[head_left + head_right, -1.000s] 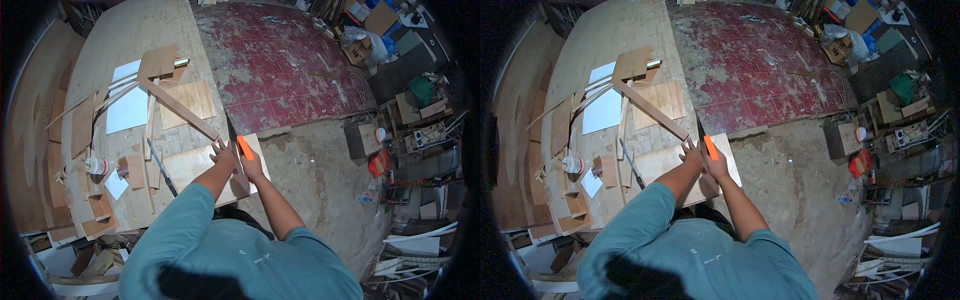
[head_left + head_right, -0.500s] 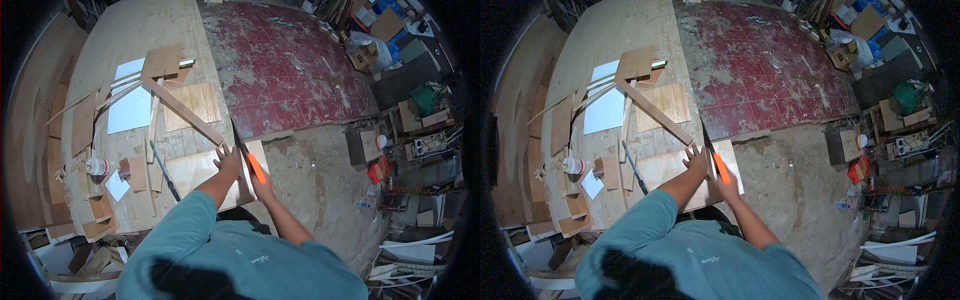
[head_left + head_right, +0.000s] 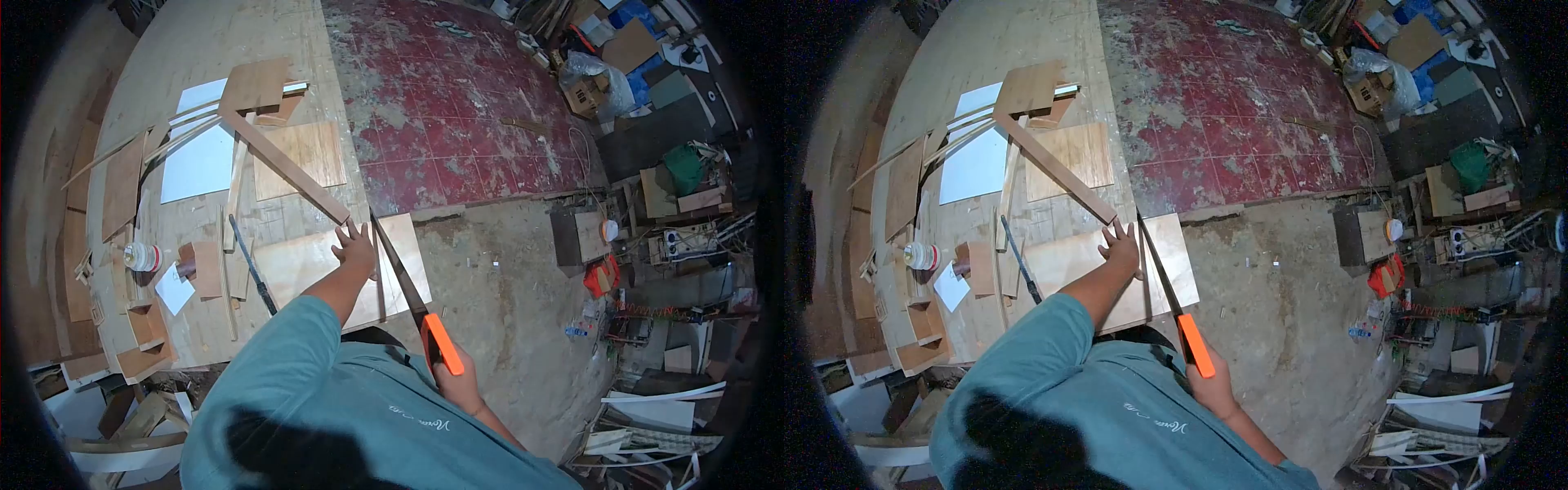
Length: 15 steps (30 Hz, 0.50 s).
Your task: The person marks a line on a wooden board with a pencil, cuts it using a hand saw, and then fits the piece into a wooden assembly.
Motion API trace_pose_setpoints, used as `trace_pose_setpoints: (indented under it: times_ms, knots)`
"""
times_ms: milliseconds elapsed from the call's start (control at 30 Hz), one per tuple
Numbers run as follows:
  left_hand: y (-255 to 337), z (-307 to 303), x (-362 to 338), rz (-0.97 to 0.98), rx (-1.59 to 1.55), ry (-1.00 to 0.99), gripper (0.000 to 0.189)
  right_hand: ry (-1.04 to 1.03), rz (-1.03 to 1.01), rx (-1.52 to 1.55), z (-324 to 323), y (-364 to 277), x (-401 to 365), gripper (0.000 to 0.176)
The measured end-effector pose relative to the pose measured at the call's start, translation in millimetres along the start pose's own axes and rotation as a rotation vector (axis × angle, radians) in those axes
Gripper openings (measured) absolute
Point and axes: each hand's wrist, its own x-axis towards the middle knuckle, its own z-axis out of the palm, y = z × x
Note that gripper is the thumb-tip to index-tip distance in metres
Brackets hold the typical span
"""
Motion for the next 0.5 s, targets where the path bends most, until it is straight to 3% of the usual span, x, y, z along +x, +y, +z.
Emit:
trace_pose_setpoints:
  times_ms: [67, 133, 200, 233, 267, 300, 400, 500]
  knots:
    - [-4.1, 4.4, -2.3, 0.015, -0.044, 0.038, 0.144, 0.147, -0.168, 0.049, 7.9, -5.4, 0.5, 0.025]
    - [-2.5, 5.6, -1.9, 0.005, -0.041, 0.043, 0.143, -0.025, -0.093, -0.145, 19.1, 32.9, 67.6, 0.051]
    - [-2.0, 6.5, 4.3, -0.005, -0.088, 0.076, 0.133, 0.048, -0.207, -0.088, 51.7, 49.7, 170.5, 0.043]
    - [-2.4, 14.1, 6.3, -0.008, -0.137, 0.094, 0.126, 0.057, -0.095, 0.003, 64.3, 28.0, 210.3, 0.035]
    - [-3.7, 11.0, 0.8, 0.006, -0.131, 0.047, 0.125, 0.002, -0.124, 0.170, 75.4, 8.8, 241.4, 0.031]
    - [-5.1, 1.5, -1.6, 0.020, -0.127, 0.013, 0.125, -0.014, -0.143, 0.082, 83.9, 2.2, 267.9, 0.031]
    - [-6.5, 12.0, 7.5, 0.015, -0.147, 0.051, 0.133, 0.043, -0.132, 0.009, 78.7, 9.8, 240.6, 0.029]
    - [-0.4, 3.4, 5.7, -0.012, -0.048, 0.006, 0.144, 0.040, -0.031, -0.077, 18.2, 9.3, 122.3, 0.026]
